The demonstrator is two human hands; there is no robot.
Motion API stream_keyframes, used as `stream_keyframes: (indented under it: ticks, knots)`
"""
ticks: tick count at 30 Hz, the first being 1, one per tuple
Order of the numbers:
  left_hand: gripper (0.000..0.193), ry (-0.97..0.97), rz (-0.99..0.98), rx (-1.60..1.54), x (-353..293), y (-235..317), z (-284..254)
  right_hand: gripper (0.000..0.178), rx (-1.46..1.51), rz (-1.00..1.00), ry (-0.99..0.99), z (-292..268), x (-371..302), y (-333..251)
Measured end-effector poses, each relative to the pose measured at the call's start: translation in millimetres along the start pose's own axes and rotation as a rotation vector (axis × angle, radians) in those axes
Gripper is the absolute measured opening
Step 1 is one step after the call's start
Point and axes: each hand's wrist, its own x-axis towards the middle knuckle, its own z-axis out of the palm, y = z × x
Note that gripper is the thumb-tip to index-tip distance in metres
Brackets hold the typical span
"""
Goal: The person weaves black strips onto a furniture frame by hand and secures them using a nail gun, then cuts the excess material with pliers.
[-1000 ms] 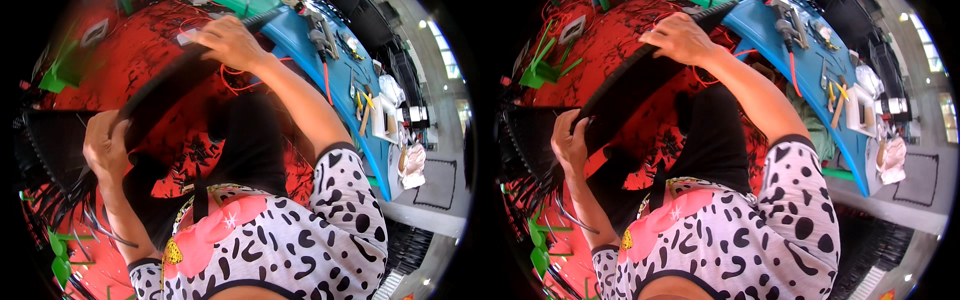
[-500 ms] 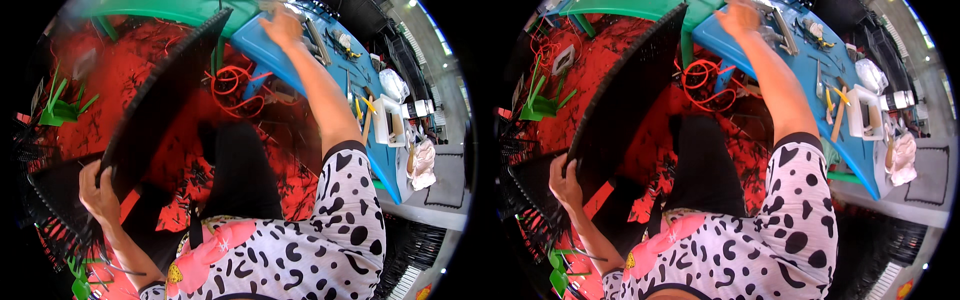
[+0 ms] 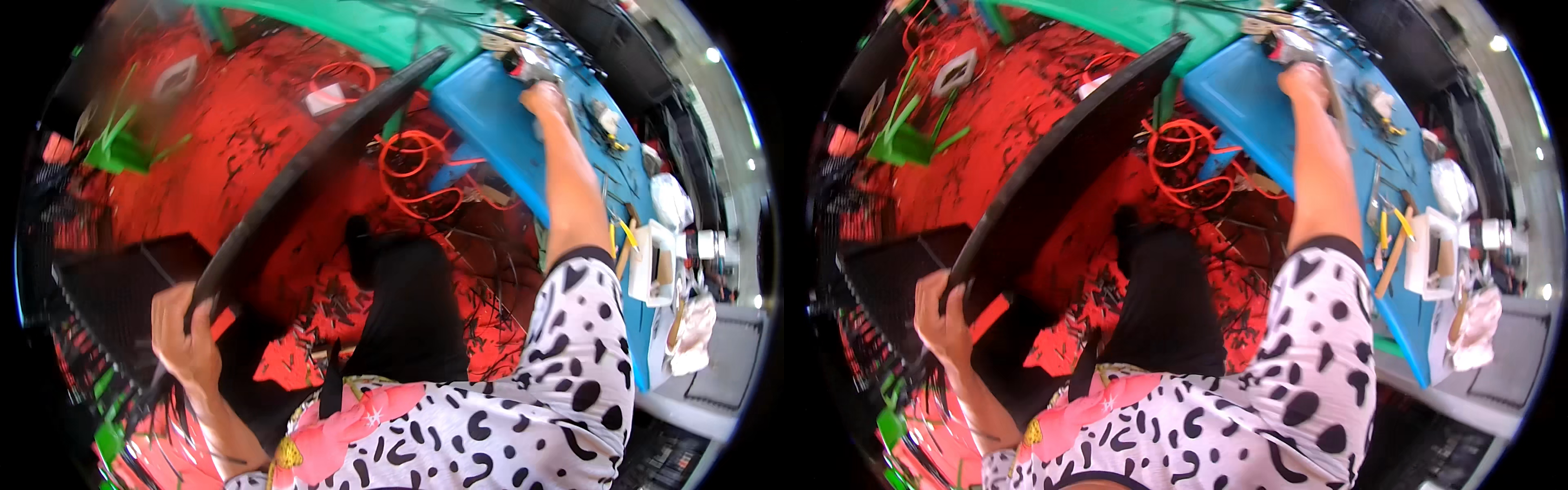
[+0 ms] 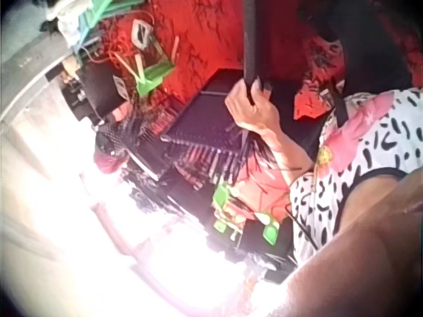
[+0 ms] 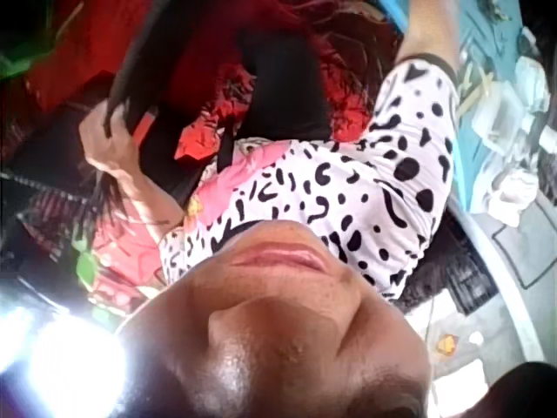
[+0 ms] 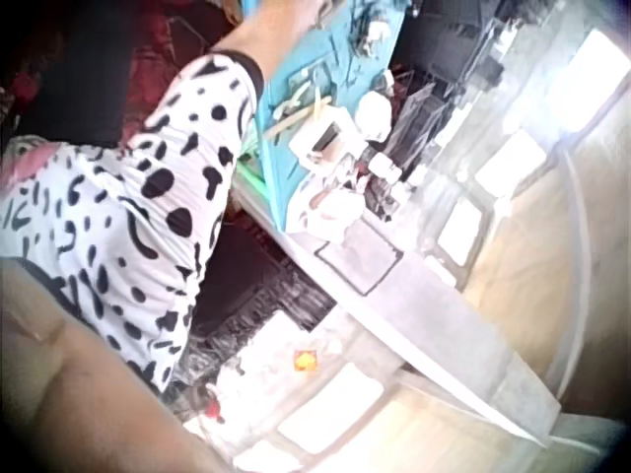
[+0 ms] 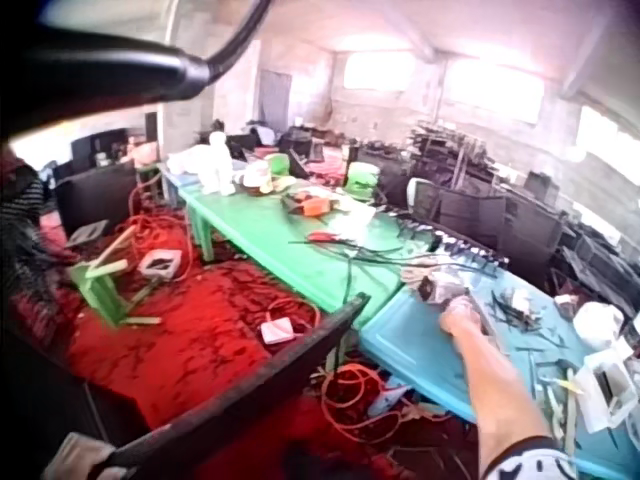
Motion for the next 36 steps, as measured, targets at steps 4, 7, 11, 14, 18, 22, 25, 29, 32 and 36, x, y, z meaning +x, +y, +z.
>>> stream_keyframes:
  ticks: [4, 7, 11, 14, 18, 22, 25, 29, 32, 36]
  knots:
    - [0.017, 0.025, 0.068, 0.011, 11.7, -5.3, 5.1, 0.054, -0.027, -0.212, -0.048, -26.0, -38.9, 38.9]
    - [0.02, 0.081, 0.148, 0.034, 16.2, -22.0, 14.0, 0.053, -0.057, -0.45, 0.16, -50.4, -64.3, 60.2]
    - [0.021, 0.09, 0.117, 0.061, 16.0, -33.6, 18.0, 0.023, 0.468, -0.618, -0.023, -94.1, -146.7, 40.1]
    - [0.021, 0.056, 0.098, 0.03, 14.6, -32.2, 19.1, 0.017, 0.784, -0.829, -0.14, -129.8, -218.8, 33.7]
    - [0.022, 0.044, 0.11, -0.061, 7.2, -38.6, 23.7, 0.015, 0.818, -0.975, -0.357, -155.8, -325.0, 4.6]
    - [0.02, 0.043, 0.116, -0.078, 3.4, -36.5, 33.4, 0.019, 0.771, -1.043, -0.625, -148.8, -380.3, -12.6]
    - [0.02, 0.051, 0.102, -0.065, 1.6, -31.2, 31.9, 0.036, 0.805, -0.991, -0.858, -138.7, -403.5, -18.0]
    - [0.021, -0.014, 0.055, -0.063, 1.4, -24.6, 31.9, 0.045, 0.847, -0.924, -1.017, -124.2, -413.6, -20.2]
    - [0.021, -0.027, 0.053, -0.073, -1.0, -23.1, 34.1, 0.042, 0.864, -0.92, -1.033, -123.2, -417.7, -23.3]
    - [0.018, 0.007, 0.1, -0.087, -3.5, -26.9, 40.9, 0.04, 0.847, -0.906, -1.048, -120.2, -422.2, -24.6]
